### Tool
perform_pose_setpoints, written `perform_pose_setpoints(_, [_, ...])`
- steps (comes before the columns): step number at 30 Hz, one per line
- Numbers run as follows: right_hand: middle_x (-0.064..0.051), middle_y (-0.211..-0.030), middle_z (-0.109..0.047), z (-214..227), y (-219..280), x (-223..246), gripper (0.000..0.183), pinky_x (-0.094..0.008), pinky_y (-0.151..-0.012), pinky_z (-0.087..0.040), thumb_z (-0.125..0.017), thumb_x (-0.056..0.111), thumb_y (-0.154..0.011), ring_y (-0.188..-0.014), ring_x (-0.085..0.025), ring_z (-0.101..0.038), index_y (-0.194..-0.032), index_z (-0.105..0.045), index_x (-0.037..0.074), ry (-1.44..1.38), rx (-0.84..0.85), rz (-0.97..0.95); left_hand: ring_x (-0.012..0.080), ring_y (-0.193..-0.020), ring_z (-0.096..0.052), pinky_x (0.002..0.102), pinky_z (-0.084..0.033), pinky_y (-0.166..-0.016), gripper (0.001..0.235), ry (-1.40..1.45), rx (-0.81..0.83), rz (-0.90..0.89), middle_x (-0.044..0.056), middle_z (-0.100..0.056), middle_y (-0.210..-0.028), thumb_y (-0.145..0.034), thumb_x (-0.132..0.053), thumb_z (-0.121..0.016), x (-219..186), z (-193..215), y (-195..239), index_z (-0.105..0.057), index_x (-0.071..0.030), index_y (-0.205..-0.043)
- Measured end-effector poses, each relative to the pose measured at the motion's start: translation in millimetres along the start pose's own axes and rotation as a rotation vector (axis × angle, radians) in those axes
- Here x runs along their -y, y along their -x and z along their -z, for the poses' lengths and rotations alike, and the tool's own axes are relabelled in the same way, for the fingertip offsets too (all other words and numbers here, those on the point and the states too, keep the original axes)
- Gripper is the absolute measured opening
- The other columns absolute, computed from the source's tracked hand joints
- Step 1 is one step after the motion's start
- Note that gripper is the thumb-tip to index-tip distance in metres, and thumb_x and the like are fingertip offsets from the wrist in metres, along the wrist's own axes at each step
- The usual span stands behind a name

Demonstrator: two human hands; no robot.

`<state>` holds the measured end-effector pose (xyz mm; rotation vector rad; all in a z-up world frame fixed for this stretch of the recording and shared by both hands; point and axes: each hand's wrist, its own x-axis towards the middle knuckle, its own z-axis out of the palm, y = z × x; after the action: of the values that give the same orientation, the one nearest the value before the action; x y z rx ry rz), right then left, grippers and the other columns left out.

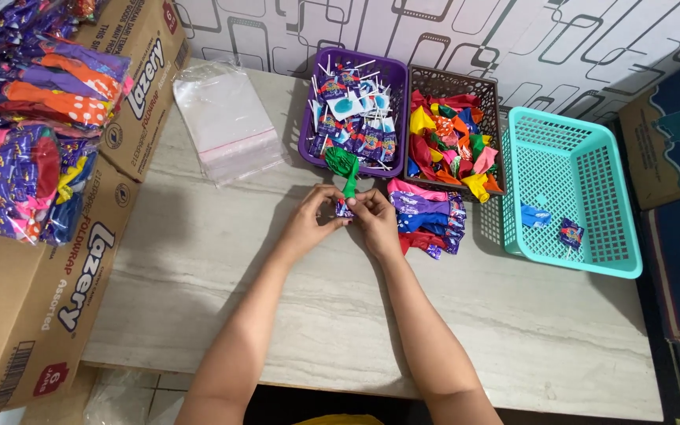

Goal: Assembling balloons by manually attaching them to plastic sticks and organizing them on a workspace.

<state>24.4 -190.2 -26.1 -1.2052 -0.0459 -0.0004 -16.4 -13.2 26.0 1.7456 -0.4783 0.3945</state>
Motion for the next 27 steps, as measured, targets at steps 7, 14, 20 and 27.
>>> perform_pose_setpoints(7, [-0.011, -0.074, -0.069, -2.0, 2.7, 6.5, 0.016, -0.025, -0.061, -0.059, -0.076, 0.01, -0.095, -0.066, -0.014, -0.068, -0.093, -0.067, -0.003, 0.145, 0.051, 0.031, 0.0193, -0.087, -0.071, 0.027, -0.054, -0.071, 0.036, -0.084, -0.055, -0.016, 0.003, -0.071, -0.102, -0.079, -0.011, -0.088, 16.4, -3.0, 3.7, -0.068, -0.013, -0.109])
perform_pose_setpoints(14, [-0.01, -0.071, -0.067, -7.9, 7.4, 15.4, 0.019, -0.027, -0.062, -0.057, -0.074, 0.014, -0.098, -0.064, -0.014, -0.066, -0.09, -0.066, -0.001, 0.251, 0.083, 0.089, 0.0202, -0.08, -0.069, 0.029, -0.055, -0.071, 0.032, -0.048, -0.067, -0.033, 0.005, -0.069, -0.091, -0.078, -0.003, -0.086, 14.6, -1.1, 1.5, -0.068, -0.009, -0.103])
perform_pose_setpoints(20, [-0.011, -0.07, -0.065, -0.8, 3.2, 6.2, 0.022, -0.03, -0.064, -0.055, -0.067, 0.018, -0.103, -0.066, -0.016, -0.066, -0.09, -0.064, 0.001, 0.336, 0.108, 0.136, 0.0195, -0.078, -0.069, 0.031, -0.056, -0.075, 0.029, -0.032, -0.068, -0.04, 0.005, -0.068, -0.086, -0.076, 0.0, -0.086, 11.3, 0.2, 1.2, -0.069, -0.008, -0.099])
perform_pose_setpoints(27, [-0.005, -0.078, -0.063, -17.2, 13.1, 24.2, 0.017, -0.029, -0.073, -0.051, -0.07, 0.023, -0.101, -0.076, -0.013, -0.059, -0.099, -0.069, 0.007, 0.418, 0.08, 0.111, 0.0228, -0.078, -0.071, 0.032, -0.057, -0.072, 0.033, -0.105, -0.016, 0.014, 0.007, -0.068, -0.087, -0.078, -0.006, -0.087, 23.2, 0.2, 1.0, -0.067, -0.009, -0.105])
